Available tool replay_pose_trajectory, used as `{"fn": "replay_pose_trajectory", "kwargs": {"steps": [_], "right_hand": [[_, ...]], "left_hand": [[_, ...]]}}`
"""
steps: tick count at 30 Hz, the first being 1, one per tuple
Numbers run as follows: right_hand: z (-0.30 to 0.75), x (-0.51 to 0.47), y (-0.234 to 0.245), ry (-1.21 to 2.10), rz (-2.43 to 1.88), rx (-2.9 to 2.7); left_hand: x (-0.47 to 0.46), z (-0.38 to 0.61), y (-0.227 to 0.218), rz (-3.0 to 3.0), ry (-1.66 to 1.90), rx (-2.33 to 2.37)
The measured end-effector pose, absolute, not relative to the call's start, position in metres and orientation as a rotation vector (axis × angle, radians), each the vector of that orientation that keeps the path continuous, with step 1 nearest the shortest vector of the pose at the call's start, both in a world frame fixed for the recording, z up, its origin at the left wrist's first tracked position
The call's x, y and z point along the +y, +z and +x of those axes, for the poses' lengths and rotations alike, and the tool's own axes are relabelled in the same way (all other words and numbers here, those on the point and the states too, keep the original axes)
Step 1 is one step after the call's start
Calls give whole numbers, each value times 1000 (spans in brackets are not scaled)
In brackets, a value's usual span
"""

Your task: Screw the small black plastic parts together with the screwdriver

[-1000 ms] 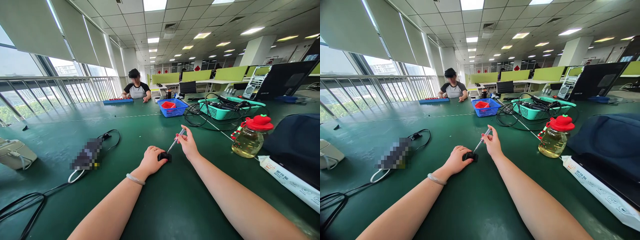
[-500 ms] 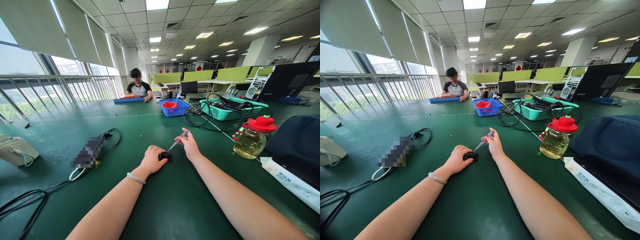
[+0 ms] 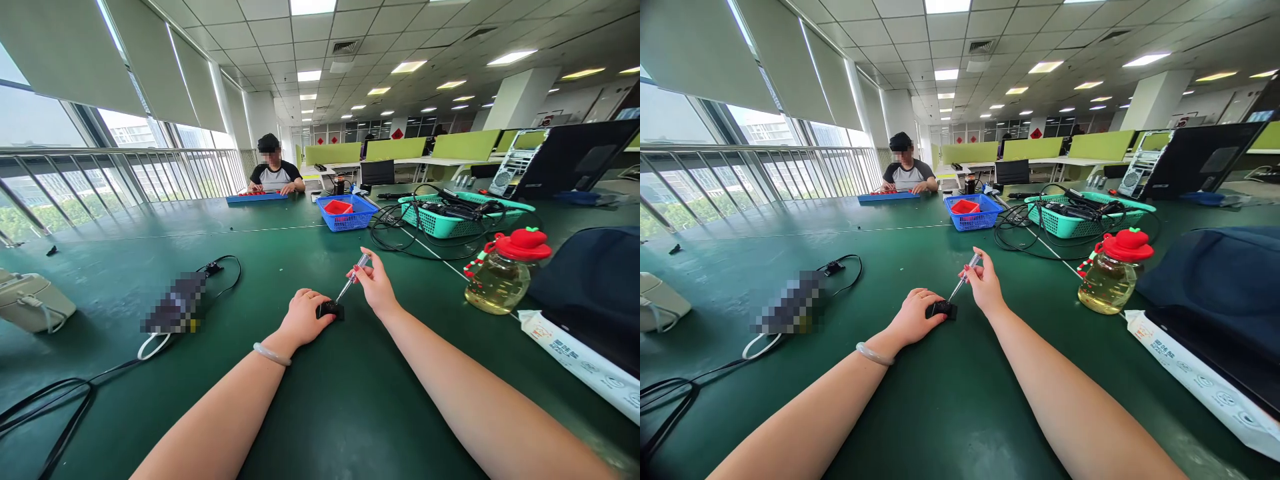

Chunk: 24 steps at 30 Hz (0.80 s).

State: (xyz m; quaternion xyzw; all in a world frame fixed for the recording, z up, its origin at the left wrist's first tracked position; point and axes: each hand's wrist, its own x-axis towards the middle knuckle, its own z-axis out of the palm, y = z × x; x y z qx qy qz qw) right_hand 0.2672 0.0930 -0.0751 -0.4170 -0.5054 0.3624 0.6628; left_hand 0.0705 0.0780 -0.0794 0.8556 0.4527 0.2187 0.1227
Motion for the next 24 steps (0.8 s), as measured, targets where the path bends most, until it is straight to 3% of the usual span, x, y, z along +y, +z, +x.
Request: {"fn": "replay_pose_trajectory", "kwargs": {"steps": [24], "right_hand": [[272, 99, -87, 947, -1159, -975]], "left_hand": [[78, 71, -81, 2493, 635, 1338]]}}
